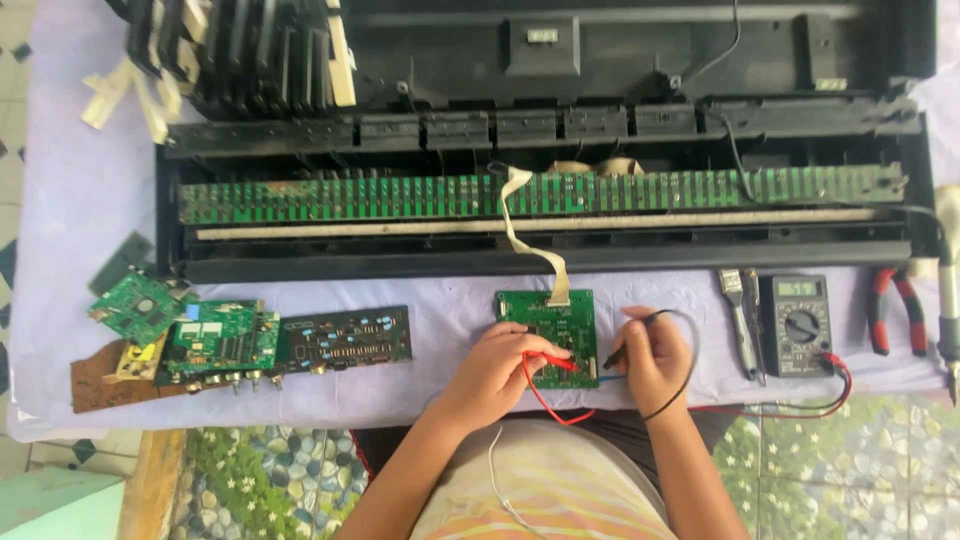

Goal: Testing a circuit board from an electronic keyboard using a digital multimeter to identify faulty components.

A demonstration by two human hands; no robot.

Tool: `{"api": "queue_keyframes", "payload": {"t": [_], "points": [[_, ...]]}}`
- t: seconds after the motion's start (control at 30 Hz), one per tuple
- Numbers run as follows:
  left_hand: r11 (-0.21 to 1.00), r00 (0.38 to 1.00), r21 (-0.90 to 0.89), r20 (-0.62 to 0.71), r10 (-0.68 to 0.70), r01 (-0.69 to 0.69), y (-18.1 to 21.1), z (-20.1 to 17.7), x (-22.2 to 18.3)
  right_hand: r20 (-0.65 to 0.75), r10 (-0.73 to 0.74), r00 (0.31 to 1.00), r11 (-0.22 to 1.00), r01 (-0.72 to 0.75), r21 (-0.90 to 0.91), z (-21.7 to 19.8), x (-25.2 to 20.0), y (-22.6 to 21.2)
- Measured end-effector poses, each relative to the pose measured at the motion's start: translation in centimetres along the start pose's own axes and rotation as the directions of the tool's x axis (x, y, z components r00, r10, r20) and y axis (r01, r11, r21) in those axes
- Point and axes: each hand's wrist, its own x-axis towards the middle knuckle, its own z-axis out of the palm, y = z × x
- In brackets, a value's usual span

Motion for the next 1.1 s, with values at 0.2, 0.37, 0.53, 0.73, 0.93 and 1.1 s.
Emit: {"api": "queue_keyframes", "payload": {"t": [0.2,0.37,0.53,0.73,0.93,1.1], "points": [[0.989,0.987,0.120,0.119,-0.105,0.091,2.2,-0.9,0.4,0.001,0.100,0.995,0.992,-0.100,-0.073,0.3,0.1,-1.8],[0.981,0.976,0.119,0.137,-0.168,0.153,2.9,-1.2,0.5,0.067,0.205,0.976,0.954,-0.184,-0.238,0.5,0.5,-3.1],[0.981,0.978,0.105,0.119,-0.173,0.160,2.7,-1.1,0.4,0.015,0.127,0.992,0.986,-0.124,-0.110,0.5,0.4,-2.7],[0.966,0.959,0.112,0.142,-0.246,0.231,3.3,-1.3,0.4,0.012,0.039,0.999,0.998,-0.038,-0.059,0.4,0.0,-2.5],[0.973,0.968,0.072,0.104,-0.228,0.221,2.6,-1.1,-0.3,-0.080,0.094,0.992,0.919,-0.117,-0.377,-0.5,1.5,-4.9],[0.974,0.981,-0.201,-0.144,-0.133,0.103,2.8,-1.7,-0.5,0.143,0.198,0.970,0.551,0.011,-0.834,-0.8,2.9,-7.5]]}}
